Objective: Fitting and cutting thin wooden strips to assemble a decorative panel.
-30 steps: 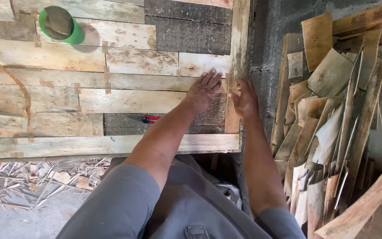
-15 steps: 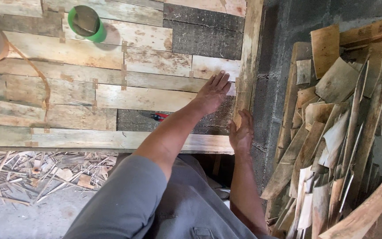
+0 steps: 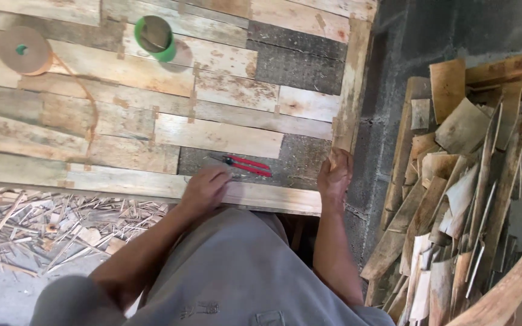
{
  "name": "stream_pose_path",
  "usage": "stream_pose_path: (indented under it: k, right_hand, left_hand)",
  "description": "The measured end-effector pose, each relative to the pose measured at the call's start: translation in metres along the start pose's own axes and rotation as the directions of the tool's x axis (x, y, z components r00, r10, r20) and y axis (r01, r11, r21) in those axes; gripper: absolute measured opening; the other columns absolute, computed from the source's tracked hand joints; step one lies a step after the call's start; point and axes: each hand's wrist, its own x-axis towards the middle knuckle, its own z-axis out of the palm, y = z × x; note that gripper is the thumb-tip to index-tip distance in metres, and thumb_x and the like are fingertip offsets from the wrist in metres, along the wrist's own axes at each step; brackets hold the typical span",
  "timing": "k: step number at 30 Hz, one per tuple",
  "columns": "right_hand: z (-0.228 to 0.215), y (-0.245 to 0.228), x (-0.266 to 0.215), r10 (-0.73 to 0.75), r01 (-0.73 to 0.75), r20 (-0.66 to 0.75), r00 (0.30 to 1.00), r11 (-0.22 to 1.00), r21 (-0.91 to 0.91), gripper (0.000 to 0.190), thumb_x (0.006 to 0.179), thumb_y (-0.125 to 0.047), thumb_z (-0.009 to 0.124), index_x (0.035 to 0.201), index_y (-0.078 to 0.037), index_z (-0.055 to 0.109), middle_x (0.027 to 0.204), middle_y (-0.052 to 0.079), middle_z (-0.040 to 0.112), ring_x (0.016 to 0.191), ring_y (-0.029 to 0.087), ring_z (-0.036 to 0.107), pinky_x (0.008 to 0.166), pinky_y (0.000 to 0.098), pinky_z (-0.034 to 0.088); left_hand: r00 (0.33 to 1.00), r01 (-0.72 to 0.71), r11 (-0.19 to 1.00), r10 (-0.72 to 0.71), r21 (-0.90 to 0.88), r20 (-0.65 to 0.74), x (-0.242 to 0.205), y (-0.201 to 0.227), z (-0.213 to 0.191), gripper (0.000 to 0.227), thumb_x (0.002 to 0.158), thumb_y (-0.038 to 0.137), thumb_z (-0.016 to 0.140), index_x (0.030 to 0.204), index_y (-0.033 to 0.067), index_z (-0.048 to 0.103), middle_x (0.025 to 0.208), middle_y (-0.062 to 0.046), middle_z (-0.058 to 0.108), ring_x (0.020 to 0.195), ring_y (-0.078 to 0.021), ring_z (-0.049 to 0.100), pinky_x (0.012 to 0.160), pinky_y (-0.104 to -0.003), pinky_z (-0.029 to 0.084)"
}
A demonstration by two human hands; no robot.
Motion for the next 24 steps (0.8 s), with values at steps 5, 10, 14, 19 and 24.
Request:
stream_pose_path:
  k: [5, 10, 14, 19, 24]
  right_hand:
    - [0.027, -0.013, 0.014, 0.039, -0.047, 0.071, 0.997, 0.992, 0.113, 0.036, 0.088, 0.009, 0.066, 0.123, -0.001, 0.066, 0.110, 0.016, 0.065, 0.094, 0.028, 0.067, 0.085, 0.0385, 0.056]
    - [0.058, -0.051, 0.013, 0.018, -0.048, 0.196, 0.980, 0.988, 0.150, 0.032, 0.094, 0.003, 0.066, 0.125, -0.002, 0.068, 0.103, 0.013, 0.071, 0.085, 0.022, 0.069, 0.078, 0.0339, 0.057]
    - [0.070, -0.105, 0.003, -0.041, -0.022, 0.293, 0.955, 0.978, 0.208, 0.029, 0.096, -0.005, 0.067, 0.125, -0.004, 0.067, 0.103, 0.013, 0.073, 0.087, 0.021, 0.072, 0.081, 0.0338, 0.058]
    - [0.074, -0.164, -0.010, -0.126, 0.061, 0.362, 0.924, 0.981, 0.186, 0.032, 0.092, -0.008, 0.071, 0.124, -0.005, 0.067, 0.109, 0.014, 0.071, 0.084, 0.023, 0.071, 0.078, 0.0370, 0.058]
    - [0.088, -0.179, -0.021, -0.154, 0.079, 0.409, 0.899, 0.978, 0.193, 0.033, 0.091, -0.008, 0.072, 0.123, -0.006, 0.066, 0.114, 0.014, 0.067, 0.083, 0.024, 0.070, 0.077, 0.0379, 0.059]
  left_hand:
    - [0.963, 0.269, 0.963, -0.269, 0.004, -0.005, -0.070, -0.001, -0.059, 0.014, 0.089, 0.004, 0.068, 0.103, 0.0043, 0.066, 0.107, -0.016, 0.068, 0.094, -0.0349, 0.070, 0.079, -0.043, 0.059]
    - [0.813, 0.576, 0.816, -0.566, 0.050, -0.139, -0.155, -0.026, -0.071, 0.015, 0.103, 0.015, 0.056, 0.103, 0.0035, 0.065, 0.098, -0.018, 0.066, 0.087, -0.0384, 0.067, 0.077, -0.047, 0.054]
    - [0.453, 0.891, 0.454, -0.889, 0.002, -0.063, -0.222, -0.055, -0.065, 0.044, 0.108, 0.040, 0.046, 0.099, 0.0043, 0.070, 0.093, -0.019, 0.072, 0.085, -0.0372, 0.069, 0.081, -0.047, 0.054]
    - [0.062, 0.941, -0.031, -0.963, -0.338, 0.261, -0.295, -0.106, -0.041, 0.061, 0.099, 0.055, 0.050, 0.114, 0.0023, 0.077, 0.105, -0.026, 0.077, 0.097, -0.0414, 0.070, 0.090, -0.053, 0.054]
    - [0.004, 0.994, 0.055, -0.873, 0.091, 0.488, -0.269, -0.133, -0.080, 0.094, 0.099, 0.078, 0.019, 0.131, 0.0084, 0.074, 0.135, -0.024, 0.067, 0.126, -0.0389, 0.061, 0.110, -0.049, 0.043]
